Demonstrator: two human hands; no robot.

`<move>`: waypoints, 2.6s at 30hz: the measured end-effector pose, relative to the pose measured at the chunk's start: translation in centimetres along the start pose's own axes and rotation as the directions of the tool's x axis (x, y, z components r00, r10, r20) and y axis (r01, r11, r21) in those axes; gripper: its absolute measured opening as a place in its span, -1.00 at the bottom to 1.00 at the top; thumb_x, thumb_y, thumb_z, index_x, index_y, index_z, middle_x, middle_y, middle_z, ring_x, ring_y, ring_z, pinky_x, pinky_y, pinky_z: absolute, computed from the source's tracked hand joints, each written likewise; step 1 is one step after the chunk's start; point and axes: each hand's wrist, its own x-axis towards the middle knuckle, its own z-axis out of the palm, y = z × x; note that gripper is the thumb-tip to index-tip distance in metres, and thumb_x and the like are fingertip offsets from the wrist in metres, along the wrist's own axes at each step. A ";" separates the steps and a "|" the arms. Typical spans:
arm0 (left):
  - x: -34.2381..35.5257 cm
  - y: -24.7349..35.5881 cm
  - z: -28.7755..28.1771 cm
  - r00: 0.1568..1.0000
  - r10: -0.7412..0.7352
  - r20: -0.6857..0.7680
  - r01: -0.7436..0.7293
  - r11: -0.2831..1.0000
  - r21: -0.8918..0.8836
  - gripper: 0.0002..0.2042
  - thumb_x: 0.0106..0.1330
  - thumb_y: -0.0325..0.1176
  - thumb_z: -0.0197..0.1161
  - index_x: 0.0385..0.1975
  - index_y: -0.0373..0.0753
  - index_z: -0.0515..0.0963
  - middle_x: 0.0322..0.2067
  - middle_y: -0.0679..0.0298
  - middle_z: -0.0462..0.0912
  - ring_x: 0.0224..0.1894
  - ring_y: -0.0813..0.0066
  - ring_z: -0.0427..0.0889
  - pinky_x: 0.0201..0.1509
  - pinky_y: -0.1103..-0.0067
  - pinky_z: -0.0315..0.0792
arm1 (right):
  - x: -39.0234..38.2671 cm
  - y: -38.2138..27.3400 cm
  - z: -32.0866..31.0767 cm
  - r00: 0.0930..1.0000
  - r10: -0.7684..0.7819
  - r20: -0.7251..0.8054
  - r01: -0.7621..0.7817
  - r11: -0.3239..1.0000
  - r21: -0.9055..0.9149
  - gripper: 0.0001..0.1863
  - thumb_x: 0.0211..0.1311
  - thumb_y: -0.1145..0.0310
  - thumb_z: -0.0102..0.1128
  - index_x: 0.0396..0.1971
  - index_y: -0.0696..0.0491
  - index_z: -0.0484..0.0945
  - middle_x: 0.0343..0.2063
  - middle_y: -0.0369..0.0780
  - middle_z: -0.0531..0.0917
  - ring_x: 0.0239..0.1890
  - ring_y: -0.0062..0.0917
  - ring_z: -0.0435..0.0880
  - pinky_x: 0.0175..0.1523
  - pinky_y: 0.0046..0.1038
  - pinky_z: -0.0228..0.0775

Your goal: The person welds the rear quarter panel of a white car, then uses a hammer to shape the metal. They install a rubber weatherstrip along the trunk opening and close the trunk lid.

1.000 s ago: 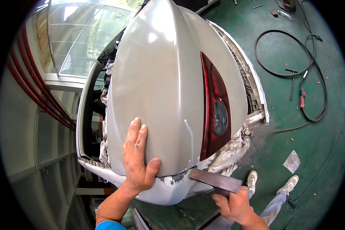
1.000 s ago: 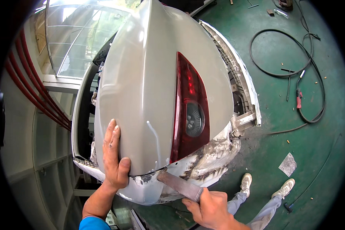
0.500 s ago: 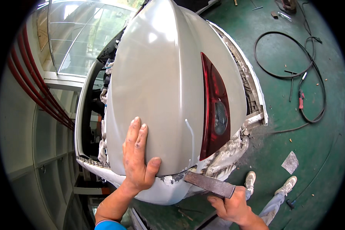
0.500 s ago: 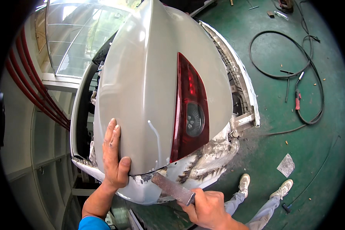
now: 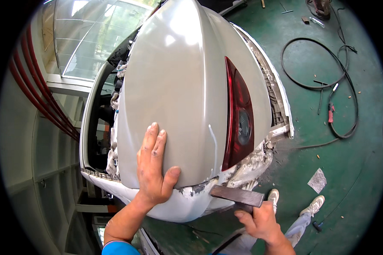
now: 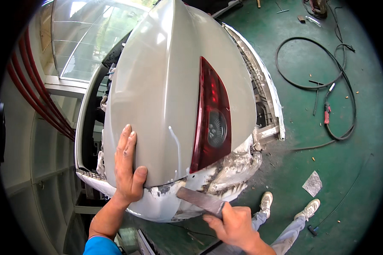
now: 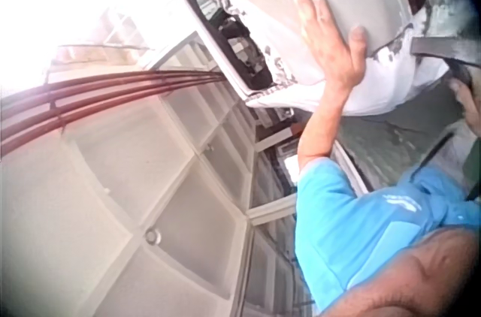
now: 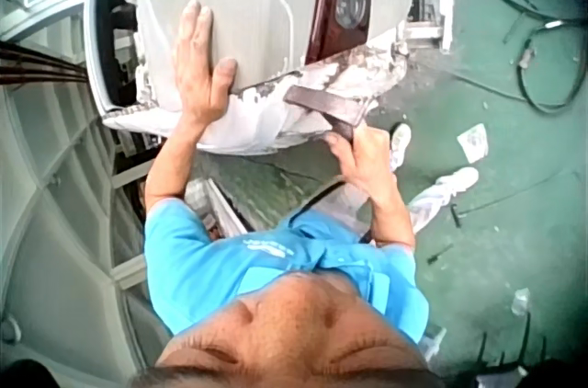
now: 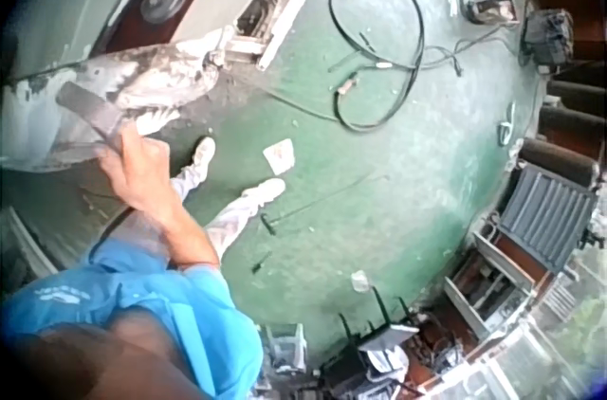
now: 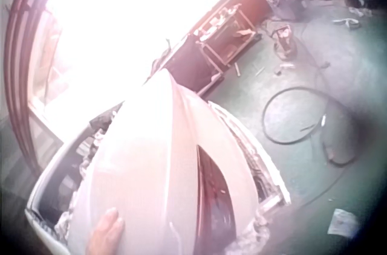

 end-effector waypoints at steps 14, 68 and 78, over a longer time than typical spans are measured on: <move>3.8 1.1 0.1 0.986 0.149 0.079 -0.146 0.988 -0.041 -0.24 0.43 0.02 0.17 0.47 -0.41 0.23 0.49 -0.24 0.14 0.51 -0.27 0.16 0.50 0.08 0.06 | -2.8 -6.2 -0.6 0.914 0.368 -0.170 -0.267 0.862 0.431 -0.39 0.54 0.05 0.03 0.24 0.33 0.33 -0.59 -0.26 0.53 -0.64 -0.68 0.42 -0.50 -0.58 0.27; 4.7 1.1 0.7 0.985 0.168 0.035 -0.165 0.984 -0.066 -0.22 0.37 0.06 0.21 0.45 -0.40 0.28 0.47 -0.25 0.20 0.49 -0.30 0.21 0.49 0.04 0.05 | 0.7 -9.3 3.5 0.940 0.142 -0.311 -0.166 0.985 -0.050 -0.58 0.29 0.47 0.34 0.04 0.44 0.52 -0.40 0.02 0.71 -0.57 -0.25 0.70 -0.44 -0.34 0.55; 4.6 1.0 0.6 0.987 0.155 0.046 -0.151 0.985 -0.084 -0.21 0.36 0.05 0.23 0.46 -0.40 0.27 0.48 -0.24 0.18 0.50 -0.30 0.19 0.50 0.05 0.04 | 0.9 -9.9 2.3 0.934 0.215 -0.284 -0.227 0.974 -0.010 -0.53 0.27 0.46 0.39 0.06 0.46 0.50 -0.33 0.09 0.72 -0.46 -0.16 0.76 -0.36 -0.31 0.60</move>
